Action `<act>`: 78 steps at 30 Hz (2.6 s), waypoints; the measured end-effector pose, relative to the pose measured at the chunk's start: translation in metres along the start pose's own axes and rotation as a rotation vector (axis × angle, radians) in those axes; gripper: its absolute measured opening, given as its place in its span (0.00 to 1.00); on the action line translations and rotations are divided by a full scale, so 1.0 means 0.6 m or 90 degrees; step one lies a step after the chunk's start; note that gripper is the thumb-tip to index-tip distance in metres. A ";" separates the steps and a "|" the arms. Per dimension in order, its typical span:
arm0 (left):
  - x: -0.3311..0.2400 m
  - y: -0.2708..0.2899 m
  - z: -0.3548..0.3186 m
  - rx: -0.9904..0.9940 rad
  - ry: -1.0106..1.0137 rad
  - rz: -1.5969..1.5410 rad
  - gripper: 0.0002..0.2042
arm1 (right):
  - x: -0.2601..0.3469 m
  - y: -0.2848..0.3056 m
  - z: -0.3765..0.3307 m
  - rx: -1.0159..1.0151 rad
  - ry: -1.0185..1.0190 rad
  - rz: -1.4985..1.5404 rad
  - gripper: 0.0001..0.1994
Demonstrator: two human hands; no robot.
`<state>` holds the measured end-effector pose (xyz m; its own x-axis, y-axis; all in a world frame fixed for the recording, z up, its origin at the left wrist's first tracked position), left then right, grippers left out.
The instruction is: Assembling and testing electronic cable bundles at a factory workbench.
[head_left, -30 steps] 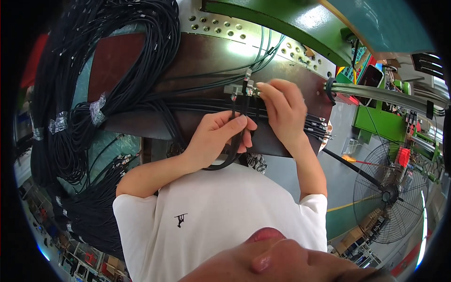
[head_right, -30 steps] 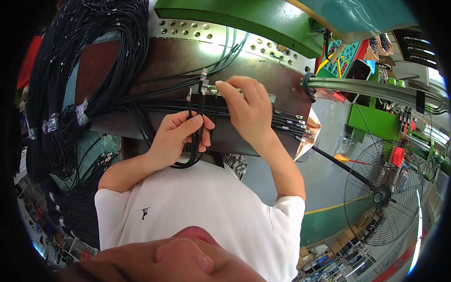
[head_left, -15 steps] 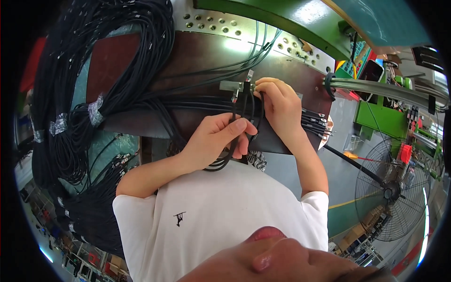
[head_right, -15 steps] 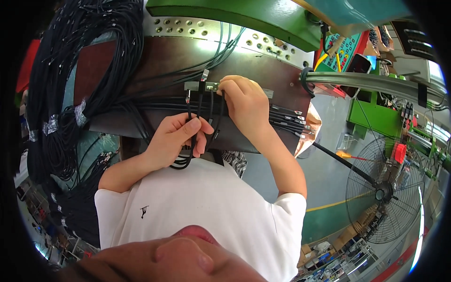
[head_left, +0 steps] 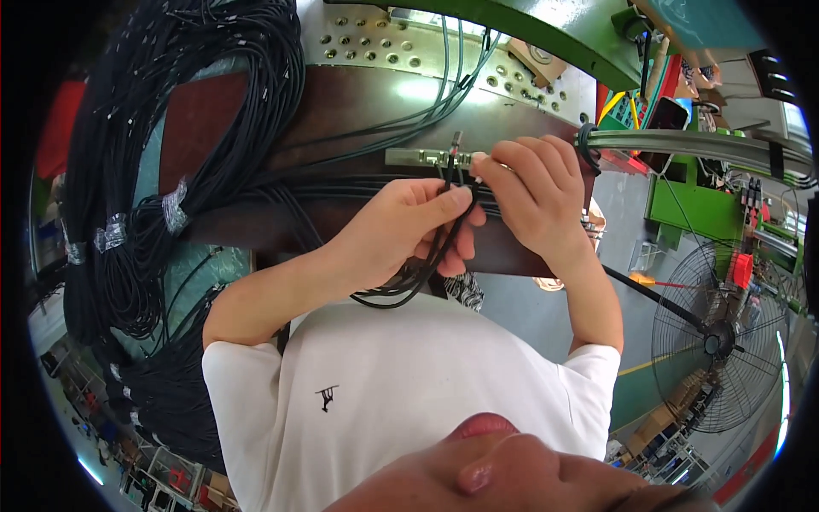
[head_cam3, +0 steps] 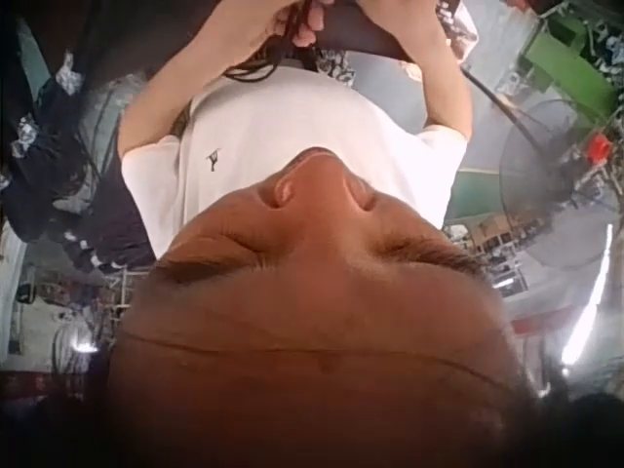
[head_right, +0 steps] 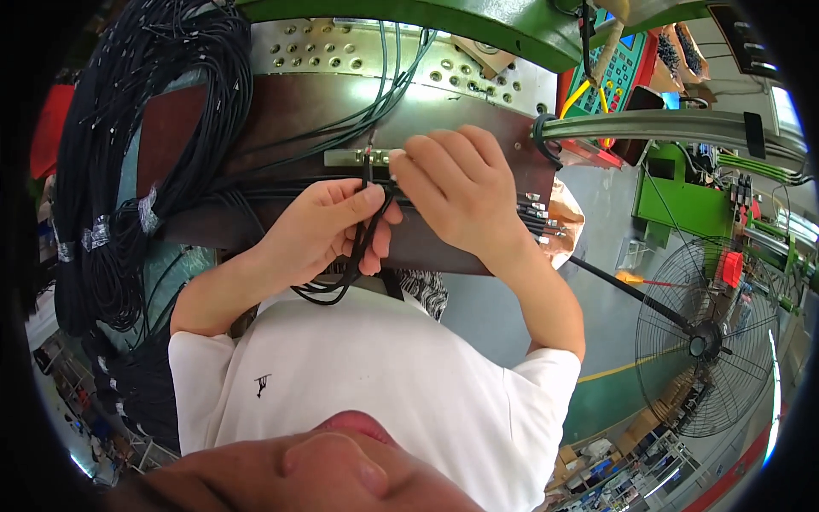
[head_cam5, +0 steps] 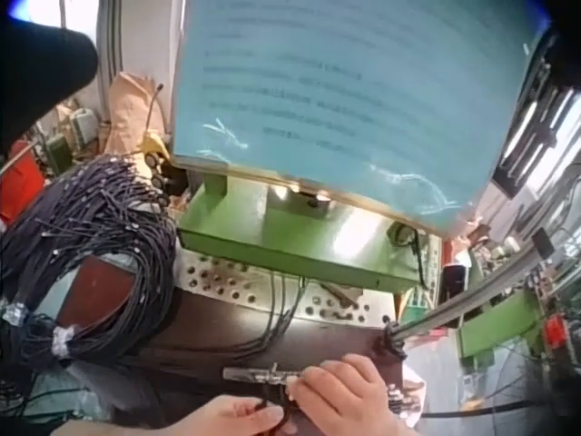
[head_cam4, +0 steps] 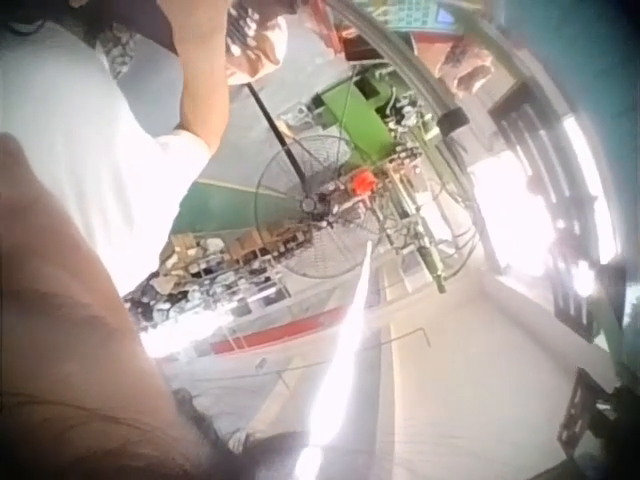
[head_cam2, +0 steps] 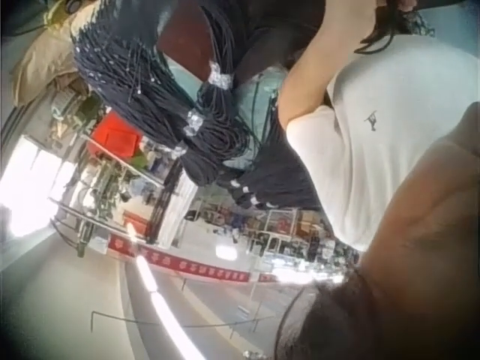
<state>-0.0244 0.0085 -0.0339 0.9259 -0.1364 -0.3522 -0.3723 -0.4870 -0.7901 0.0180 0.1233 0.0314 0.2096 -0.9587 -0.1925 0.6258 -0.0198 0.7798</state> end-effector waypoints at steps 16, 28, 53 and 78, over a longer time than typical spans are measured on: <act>-0.002 0.008 -0.033 -0.017 -0.055 0.284 0.14 | 0.026 -0.003 -0.026 0.115 -0.010 0.190 0.10; -0.030 0.047 -0.064 -0.087 -0.244 0.460 0.16 | 0.043 -0.019 -0.014 0.059 -0.103 0.310 0.09; -0.023 -0.012 -0.015 0.028 -0.018 0.265 0.17 | -0.022 -0.065 -0.091 0.060 -0.274 0.209 0.10; 0.007 0.008 0.023 0.027 0.132 0.148 0.16 | -0.040 -0.069 -0.073 0.259 -0.350 0.184 0.07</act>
<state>-0.0232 0.0174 -0.0457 0.8073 -0.4155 -0.4191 -0.5737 -0.3858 -0.7225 0.0202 0.1594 -0.0225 -0.1497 -0.9431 0.2968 0.2523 0.2538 0.9338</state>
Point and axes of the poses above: each hand's wrist, its own z-axis towards the middle knuckle, its own y-axis out of the back of the hand, x = y × z, the point moved 6 cm from there along z, towards the middle knuckle, and after that the axes turned 11 degrees about -z, right-handed, at the moved point
